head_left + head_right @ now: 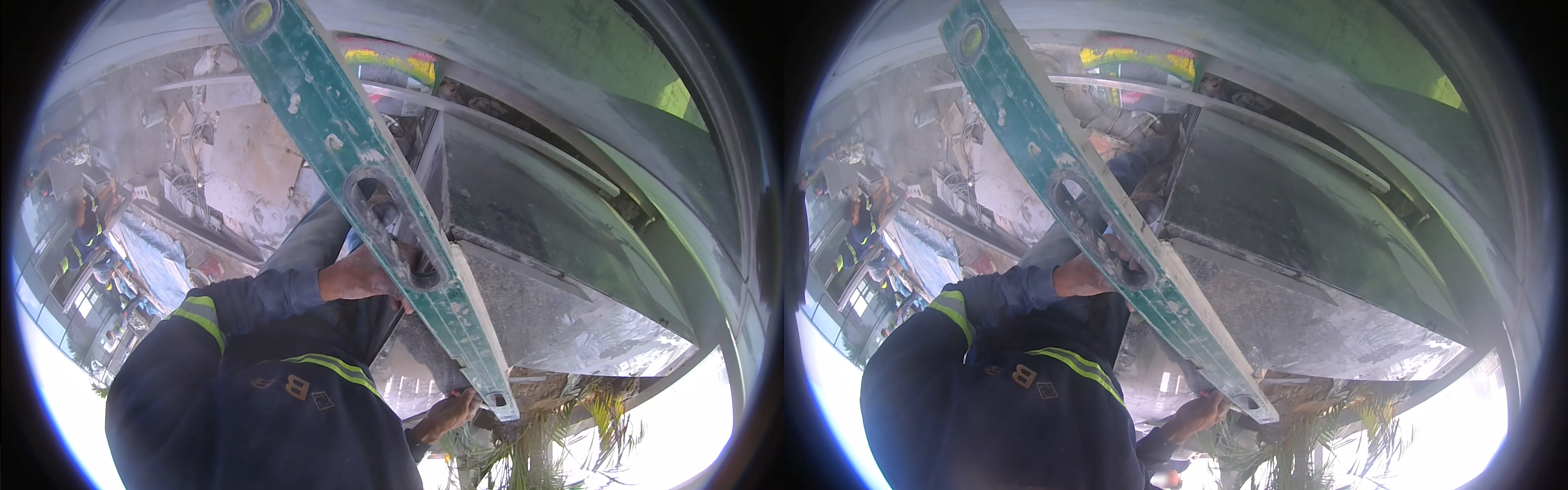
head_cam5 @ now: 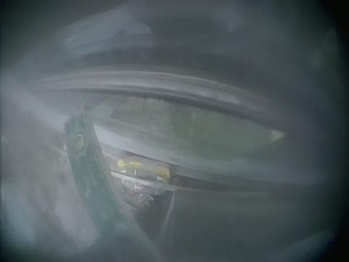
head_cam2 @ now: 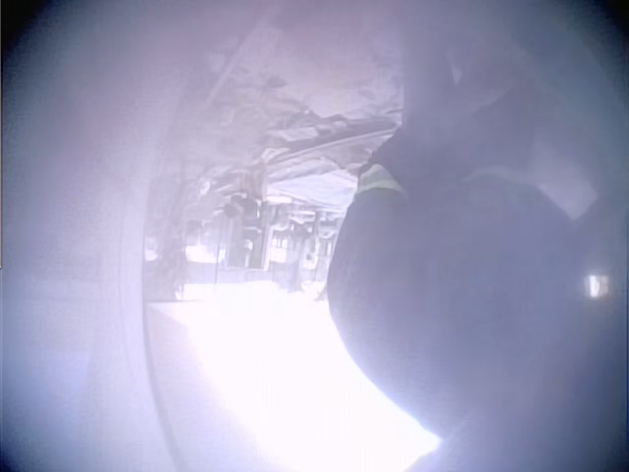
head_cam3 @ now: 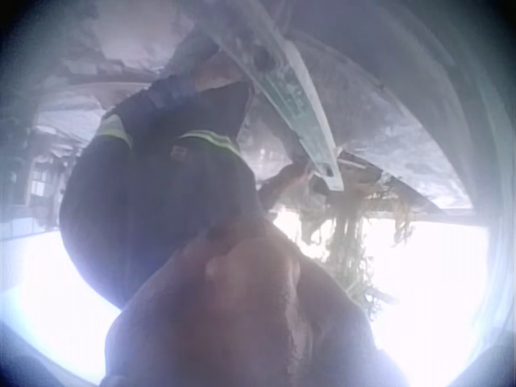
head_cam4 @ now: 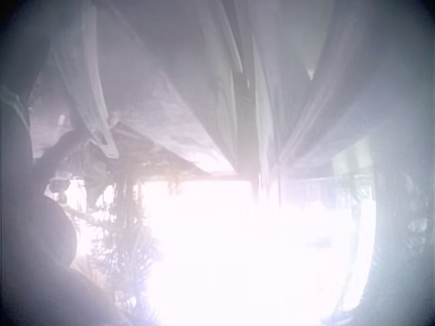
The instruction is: The person uses a spirit level and a pencil to measure and mark lines on a large stone tile. They repeatedly reposition the level, draw lines, and adjust the tile's position on a cluttered construction site floor.
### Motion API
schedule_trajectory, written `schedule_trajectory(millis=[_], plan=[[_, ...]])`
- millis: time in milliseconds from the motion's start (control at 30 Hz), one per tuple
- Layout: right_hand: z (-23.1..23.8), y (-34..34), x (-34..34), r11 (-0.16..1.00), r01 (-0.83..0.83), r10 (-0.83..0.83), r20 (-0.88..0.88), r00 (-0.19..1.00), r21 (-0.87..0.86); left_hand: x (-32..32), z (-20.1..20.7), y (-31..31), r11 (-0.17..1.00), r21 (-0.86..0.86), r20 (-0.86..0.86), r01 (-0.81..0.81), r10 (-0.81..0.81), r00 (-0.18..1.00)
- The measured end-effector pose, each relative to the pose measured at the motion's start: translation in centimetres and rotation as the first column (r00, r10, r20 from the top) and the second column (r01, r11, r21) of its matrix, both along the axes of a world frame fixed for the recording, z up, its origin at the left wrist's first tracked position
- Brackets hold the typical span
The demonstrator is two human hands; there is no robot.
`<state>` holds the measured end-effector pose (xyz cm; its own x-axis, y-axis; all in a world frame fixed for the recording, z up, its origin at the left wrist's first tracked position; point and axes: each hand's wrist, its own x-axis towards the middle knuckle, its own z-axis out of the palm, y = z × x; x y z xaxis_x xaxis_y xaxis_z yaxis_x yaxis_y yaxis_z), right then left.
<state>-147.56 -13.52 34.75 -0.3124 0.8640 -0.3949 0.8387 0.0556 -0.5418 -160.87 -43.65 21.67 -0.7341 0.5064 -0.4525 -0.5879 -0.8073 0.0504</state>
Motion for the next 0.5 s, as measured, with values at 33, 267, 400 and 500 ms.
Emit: schedule_trajectory(millis=[33, 267, 400, 500], plan=[[0.1, 0.2, 0.3, 1.0, -0.008, 0.008, 0.01, 1.0, -0.009, 0.1, 0.0, 0.0, 1.0, 0.016, 0.012, -0.019, 0.019, 1.0], [0.3, 0.1, 0.0, 0.999, -0.026, 0.027, 0.027, 0.999, -0.024, 0.2, 0.0, -0.2, 0.998, 0.061, 0.007, -0.023, 0.023, 1.0], [0.3, -0.5, -0.9, 0.999, -0.042, 0.041, 0.048, 0.998, 0.014, 0.2, 0.0, -0.2, 0.999, -0.006, -0.034, 0.032, -0.032, 0.999], [0.2, 0.1, -0.2, 0.998, -0.07, 0.069, 0.067, 0.995, 0.008, -0.4, 0.2, -0.5, 0.996, -0.038, -0.111, 0.081, -0.085, 0.99]])
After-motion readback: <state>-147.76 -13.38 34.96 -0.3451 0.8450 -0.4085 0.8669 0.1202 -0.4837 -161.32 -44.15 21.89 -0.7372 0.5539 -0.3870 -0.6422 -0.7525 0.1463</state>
